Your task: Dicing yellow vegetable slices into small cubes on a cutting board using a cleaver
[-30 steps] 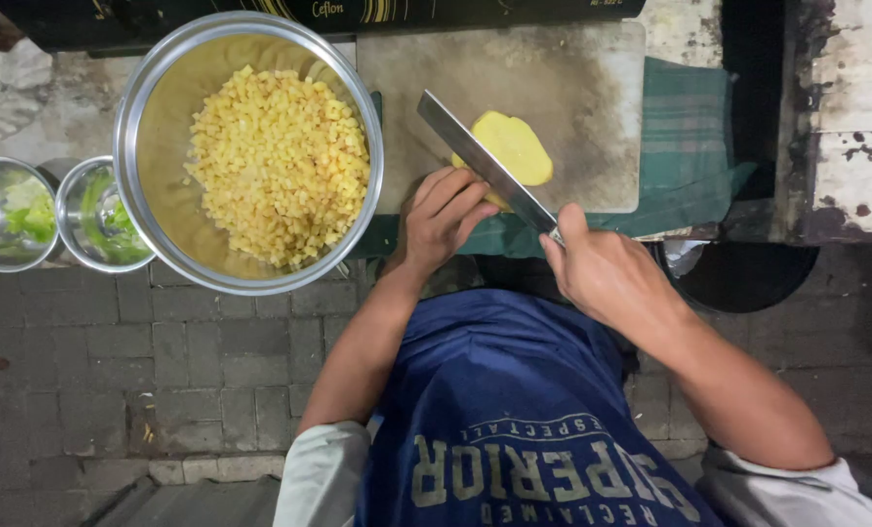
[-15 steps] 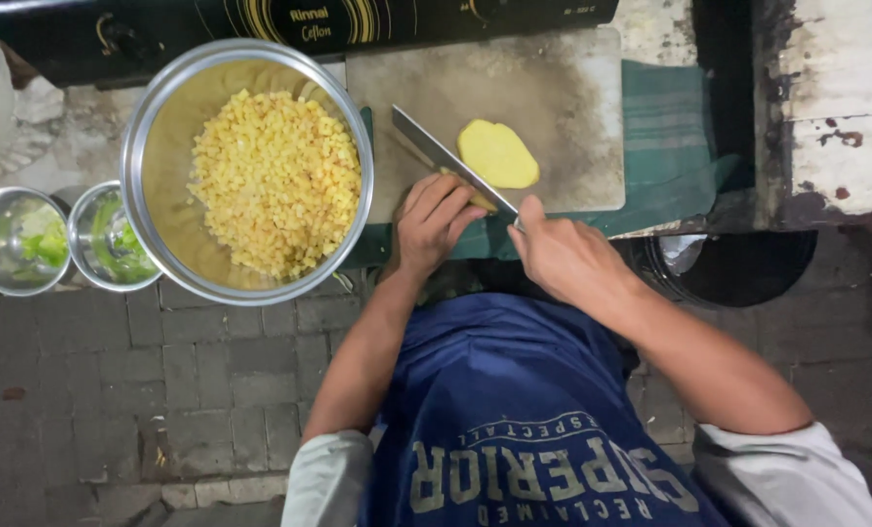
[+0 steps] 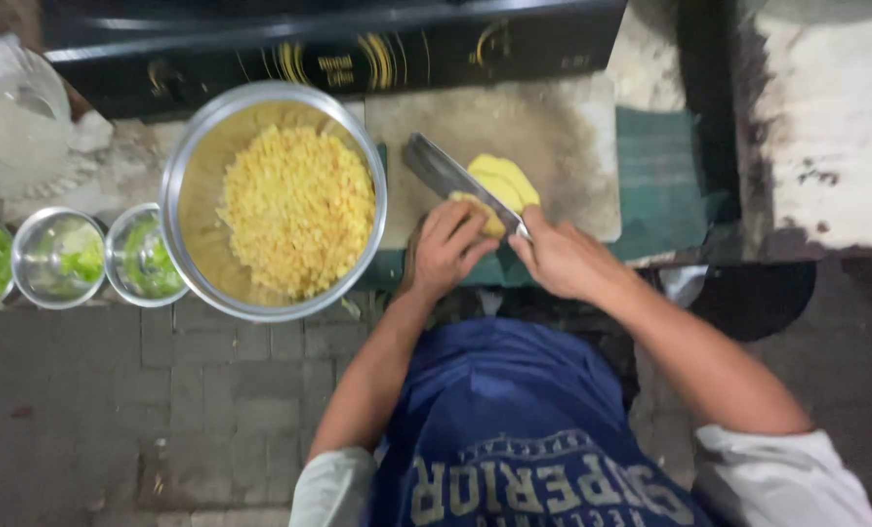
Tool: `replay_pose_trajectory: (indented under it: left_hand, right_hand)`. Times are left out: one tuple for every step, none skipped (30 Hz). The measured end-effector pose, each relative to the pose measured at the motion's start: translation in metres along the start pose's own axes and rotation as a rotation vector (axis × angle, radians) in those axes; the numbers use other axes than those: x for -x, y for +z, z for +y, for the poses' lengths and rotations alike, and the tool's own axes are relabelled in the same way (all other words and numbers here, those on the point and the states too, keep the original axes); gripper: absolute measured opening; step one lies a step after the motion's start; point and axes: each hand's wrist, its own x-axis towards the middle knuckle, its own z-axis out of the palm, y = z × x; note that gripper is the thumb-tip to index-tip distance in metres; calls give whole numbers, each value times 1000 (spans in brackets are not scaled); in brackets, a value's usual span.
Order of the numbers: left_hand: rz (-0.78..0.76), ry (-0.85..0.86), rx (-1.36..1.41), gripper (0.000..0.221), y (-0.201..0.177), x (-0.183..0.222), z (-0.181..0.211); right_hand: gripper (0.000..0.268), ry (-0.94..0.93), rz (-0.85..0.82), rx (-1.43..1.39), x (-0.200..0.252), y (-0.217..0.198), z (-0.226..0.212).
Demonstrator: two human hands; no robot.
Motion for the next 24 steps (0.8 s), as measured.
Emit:
replay_pose_trajectory:
  left_hand:
    - [-3,1,-8,32,1,-1,2]
    - [-5,1,-16,34,3,-2,3]
    - [5,7,-23,34,1,-5,5]
    - [-2,8,-29,33,0,-7,7]
    - [-9,6,-38,32,-2,-8,9]
    - [1,8,-47,32,0,-8,6]
    - [-28,2,-53,33,1,-5,5]
    - [-58,-4,-59,34,3,-2,3]
    - [-52,-6,-65,34,2,-2,4]
    - [-81,-5,-62,35,2,-2,4]
    - [-108,0,-57,35,3,-5,3]
    - [-100,3,-62,35,3,-4,4]
    - [-135,-27,-62,38,3,-4,4]
    - [-169,-58,-63,40,4,-4,4]
    - [-160,-58,-66,40,1,-8,6]
    - [-203,-72,-118,46,-2,-12,9]
    - [-249,-91,-168,52,-6,-15,12]
    - [-243,-94,-169,52,-2,-14,12]
    - [-262,-130,-169,49,0,-12,12]
    - [-280,-165,-169,47,3,-10,11]
    - [-281,-169,-171,47,5,-12,11]
    - [-310,-197,-180,48,8,-15,11]
    - [-338,-223,-190,50,9,-18,10]
    - [-337,-224,-193,50,10,-21,12]
  right_hand:
    - [35,-15,27,-79,-1,3,8]
    - [37,-31,53,-158,-4,7,16]
    - [37,-39,60,-149,-1,8,19]
    - [38,-22,84,-187,2,9,22]
    - [40,-7,105,-226,4,11,26]
    - [40,-17,108,-216,1,15,36]
    - [40,-22,215,-272,-1,22,45]
    - [40,-27,323,-328,-3,28,56]
    - [40,-33,321,-323,-1,30,65]
    - [31,-32,412,-399,0,31,75]
    - [23,-32,507,-475,0,30,85]
    - [23,-39,511,-470,7,26,89]
    - [25,7,502,-444,14,21,94]
    - [26,54,493,-418,21,16,98]
    - [26,48,495,-411,25,16,104]
    - [30,104,458,-388,28,17,111]
    - [35,162,417,-365,33,19,117]
    - [35,159,416,-359,36,17,117]
    - [34,190,366,-347,39,17,116]
    - [33,221,316,-335,42,17,115]
    - [33,219,313,-335,43,17,114]
    - [34,220,287,-338,43,16,113]
    - [34,219,263,-342,42,16,112]
    - [34,216,262,-342,42,14,110]
